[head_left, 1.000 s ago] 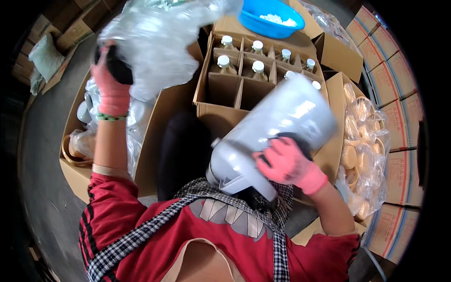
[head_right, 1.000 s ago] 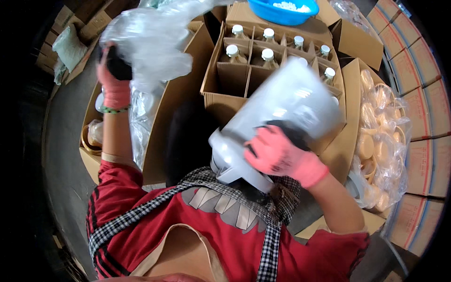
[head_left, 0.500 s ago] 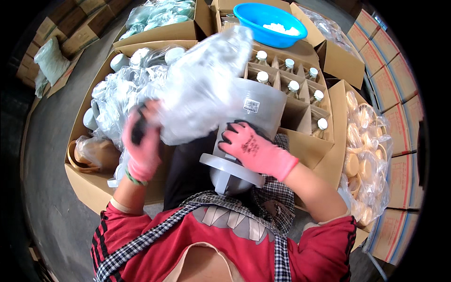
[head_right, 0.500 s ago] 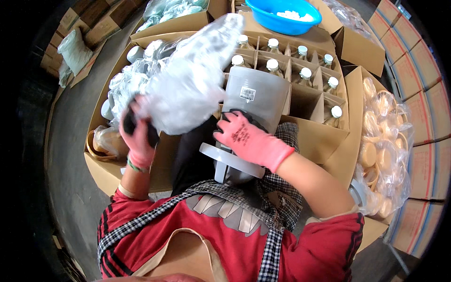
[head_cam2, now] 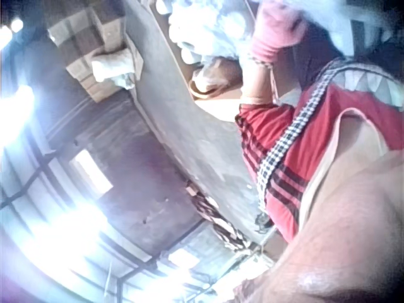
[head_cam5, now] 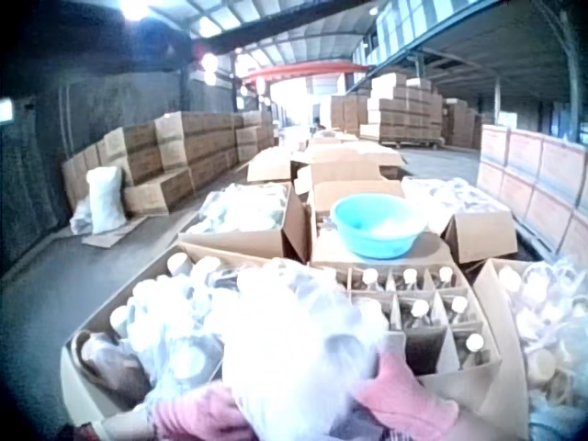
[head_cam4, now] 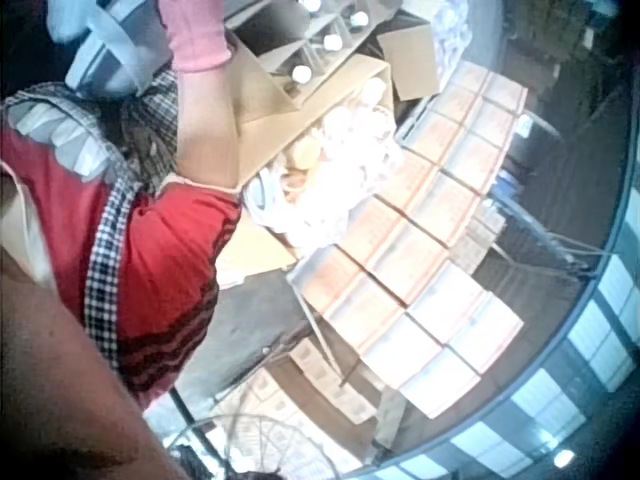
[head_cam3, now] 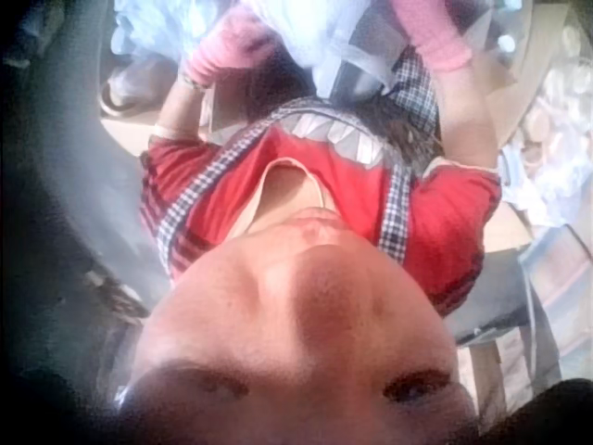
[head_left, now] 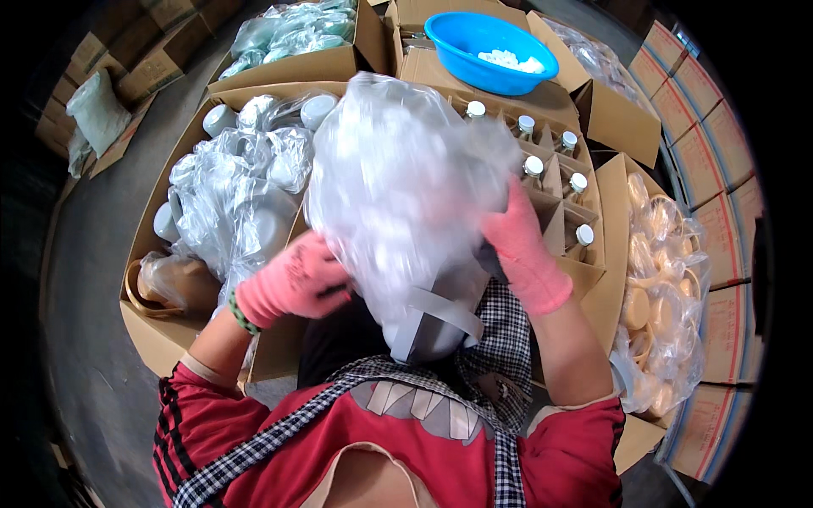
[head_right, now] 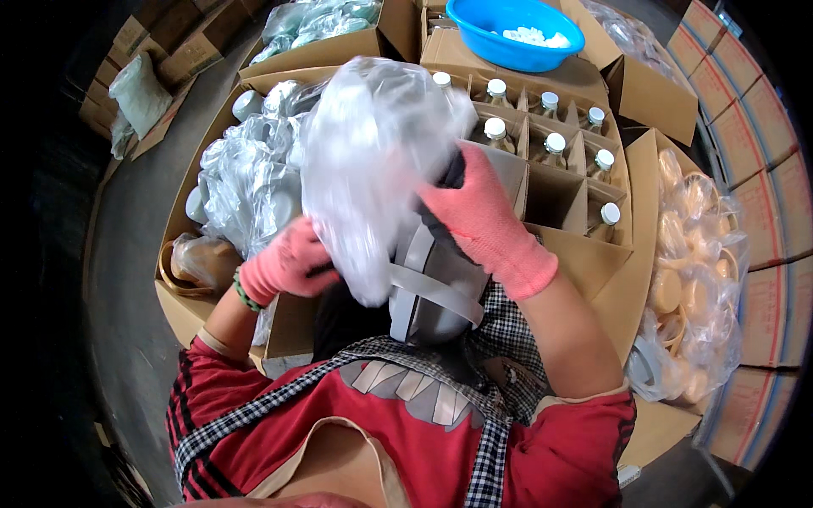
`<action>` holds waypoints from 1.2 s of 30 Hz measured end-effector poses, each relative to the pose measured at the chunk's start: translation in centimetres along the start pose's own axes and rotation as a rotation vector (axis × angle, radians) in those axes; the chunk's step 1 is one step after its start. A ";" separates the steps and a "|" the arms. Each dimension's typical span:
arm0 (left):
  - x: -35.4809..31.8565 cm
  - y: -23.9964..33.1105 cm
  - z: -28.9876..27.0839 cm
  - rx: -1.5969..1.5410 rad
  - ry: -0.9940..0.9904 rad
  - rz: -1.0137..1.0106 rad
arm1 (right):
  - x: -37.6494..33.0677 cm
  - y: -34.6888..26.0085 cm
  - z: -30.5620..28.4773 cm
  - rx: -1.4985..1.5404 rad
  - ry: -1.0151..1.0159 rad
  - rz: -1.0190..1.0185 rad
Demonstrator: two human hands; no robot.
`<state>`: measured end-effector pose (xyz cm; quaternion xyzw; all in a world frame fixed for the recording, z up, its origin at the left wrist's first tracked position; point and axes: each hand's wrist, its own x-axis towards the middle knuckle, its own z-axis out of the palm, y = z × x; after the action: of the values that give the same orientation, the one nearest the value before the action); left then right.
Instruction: The person assembles plastic kettles by inserting a metal heating element into the kettle body and securing the lid. They then place the assembled kettle into a plastic bag and set it into a cardboard box. This process is repeated for multiple kettles of different colors.
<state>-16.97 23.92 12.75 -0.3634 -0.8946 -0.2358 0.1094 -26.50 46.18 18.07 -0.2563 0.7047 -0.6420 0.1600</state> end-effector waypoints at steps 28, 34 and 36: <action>1.7 4.5 -1.4 -1.198 0.424 -0.849 | -2.5 4.8 3.1 1.025 -0.270 0.335; 1.6 5.6 -0.4 -0.499 0.266 -0.390 | -2.1 4.2 3.3 0.655 -0.263 0.522; 1.0 5.9 1.2 -0.693 0.419 -0.682 | -2.3 4.4 2.6 0.599 -0.283 0.407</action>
<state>-13.60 28.79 14.04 -0.0115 -0.7906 -0.6074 0.0763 -23.90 45.54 13.17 -0.1391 0.4933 -0.7327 0.4477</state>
